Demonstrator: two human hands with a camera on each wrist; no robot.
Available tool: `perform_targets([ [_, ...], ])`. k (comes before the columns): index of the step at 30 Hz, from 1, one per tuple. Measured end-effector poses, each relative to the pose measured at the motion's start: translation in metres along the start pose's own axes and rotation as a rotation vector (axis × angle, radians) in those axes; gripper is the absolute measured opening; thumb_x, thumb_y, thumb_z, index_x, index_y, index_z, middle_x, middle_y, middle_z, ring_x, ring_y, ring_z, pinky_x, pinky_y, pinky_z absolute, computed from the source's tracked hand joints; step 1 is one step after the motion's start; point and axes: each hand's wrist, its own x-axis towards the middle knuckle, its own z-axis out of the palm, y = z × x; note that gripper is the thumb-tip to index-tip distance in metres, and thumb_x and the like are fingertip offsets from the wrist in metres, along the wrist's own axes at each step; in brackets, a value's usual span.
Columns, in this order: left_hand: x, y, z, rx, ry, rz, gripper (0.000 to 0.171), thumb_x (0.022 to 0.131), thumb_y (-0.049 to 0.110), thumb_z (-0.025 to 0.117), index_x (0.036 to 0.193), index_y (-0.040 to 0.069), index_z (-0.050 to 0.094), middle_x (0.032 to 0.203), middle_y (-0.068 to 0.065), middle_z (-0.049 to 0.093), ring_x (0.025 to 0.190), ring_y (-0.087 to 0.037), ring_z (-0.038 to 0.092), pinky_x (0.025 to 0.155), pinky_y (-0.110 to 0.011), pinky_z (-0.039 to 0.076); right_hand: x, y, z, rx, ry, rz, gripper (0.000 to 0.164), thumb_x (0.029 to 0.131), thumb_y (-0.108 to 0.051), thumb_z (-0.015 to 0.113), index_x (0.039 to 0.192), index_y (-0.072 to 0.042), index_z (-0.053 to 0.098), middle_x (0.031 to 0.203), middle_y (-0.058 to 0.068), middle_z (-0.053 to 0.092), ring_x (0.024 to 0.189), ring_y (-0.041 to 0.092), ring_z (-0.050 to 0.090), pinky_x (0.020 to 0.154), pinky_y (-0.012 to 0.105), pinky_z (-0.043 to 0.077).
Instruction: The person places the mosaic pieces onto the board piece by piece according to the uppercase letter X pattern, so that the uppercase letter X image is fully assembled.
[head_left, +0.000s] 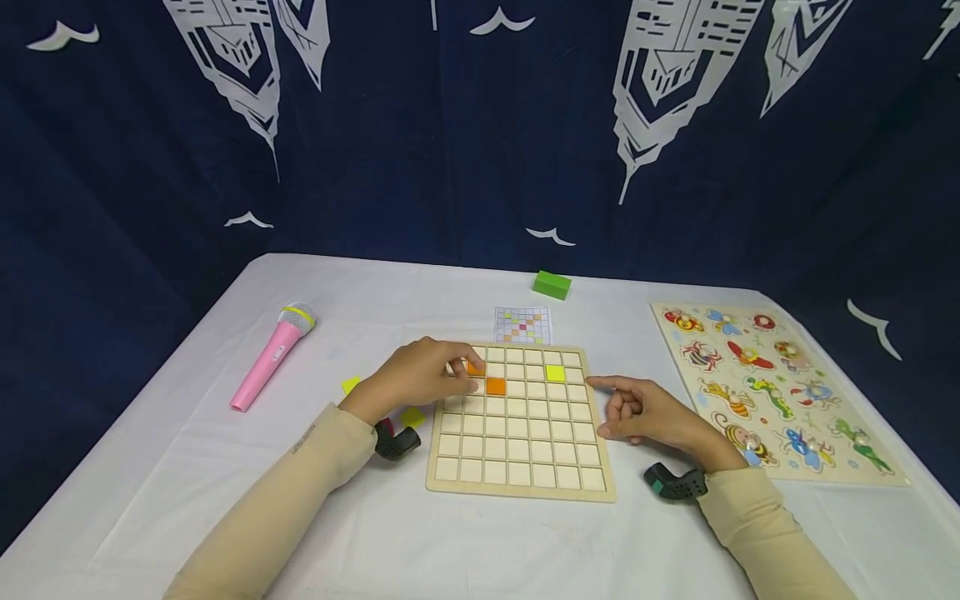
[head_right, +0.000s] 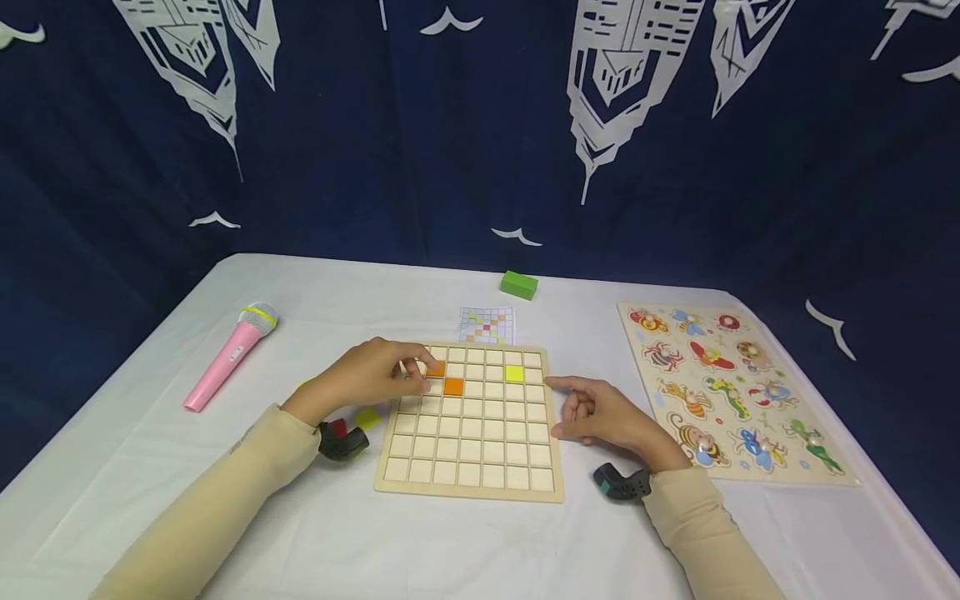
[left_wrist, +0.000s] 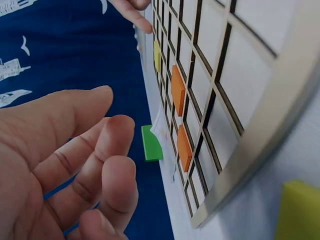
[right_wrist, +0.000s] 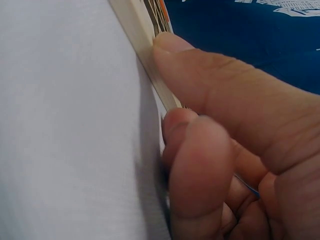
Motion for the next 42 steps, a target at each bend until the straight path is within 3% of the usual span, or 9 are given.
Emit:
perform_targets([
  [9, -0.025, -0.006, -0.004, -0.001, 0.104, 0.047, 0.03, 0.099, 0.024, 0.074, 0.128, 0.016, 0.076, 0.093, 0.012, 0.07, 0.071, -0.006, 0.06, 0.066, -0.028, 0.048, 0.0, -0.001, 0.0, -0.004, 0.001, -0.003, 0.075, 0.091, 0.003, 0.082, 0.152, 0.021, 0.041, 0.086, 0.005, 0.065, 0.062, 0.006, 0.051, 0.053, 0.022, 0.046],
  [17, -0.041, -0.017, -0.005, -0.099, 0.135, 0.046, 0.027, 0.1, 0.024, 0.076, 0.125, 0.014, 0.077, 0.092, 0.009, 0.072, 0.07, -0.008, 0.061, 0.067, -0.029, 0.051, 0.0, -0.001, 0.0, -0.006, 0.009, 0.014, 0.076, 0.091, 0.003, 0.082, 0.153, 0.02, 0.041, 0.086, 0.006, 0.065, 0.063, 0.006, 0.051, 0.053, 0.022, 0.046],
  [23, -0.047, -0.032, -0.007, -0.163, 0.072, 0.028, 0.028, 0.102, 0.023, 0.076, 0.127, 0.01, 0.076, 0.089, 0.007, 0.07, 0.068, -0.013, 0.057, 0.066, -0.028, 0.048, -0.001, -0.003, 0.0, -0.003, 0.008, 0.005, 0.076, 0.092, 0.002, 0.082, 0.153, 0.02, 0.041, 0.085, 0.005, 0.064, 0.062, 0.006, 0.051, 0.053, 0.023, 0.047],
  [33, -0.049, -0.058, -0.009, -0.205, -0.123, -0.042, 0.035, 0.094, 0.016, 0.079, 0.128, 0.008, 0.074, 0.087, 0.008, 0.066, 0.072, -0.013, 0.053, 0.074, -0.028, 0.044, -0.001, -0.002, 0.002, 0.014, 0.001, 0.002, 0.076, 0.092, 0.004, 0.081, 0.153, 0.021, 0.039, 0.085, 0.004, 0.064, 0.062, 0.006, 0.051, 0.053, 0.023, 0.047],
  [42, -0.051, -0.066, -0.009, -0.219, -0.179, -0.048, 0.041, 0.086, 0.005, 0.081, 0.126, 0.005, 0.075, 0.094, 0.001, 0.068, 0.075, -0.014, 0.059, 0.075, -0.029, 0.052, -0.001, -0.003, 0.001, -0.002, 0.009, 0.005, 0.076, 0.092, 0.003, 0.081, 0.153, 0.02, 0.04, 0.085, 0.005, 0.064, 0.061, 0.006, 0.051, 0.053, 0.023, 0.046],
])
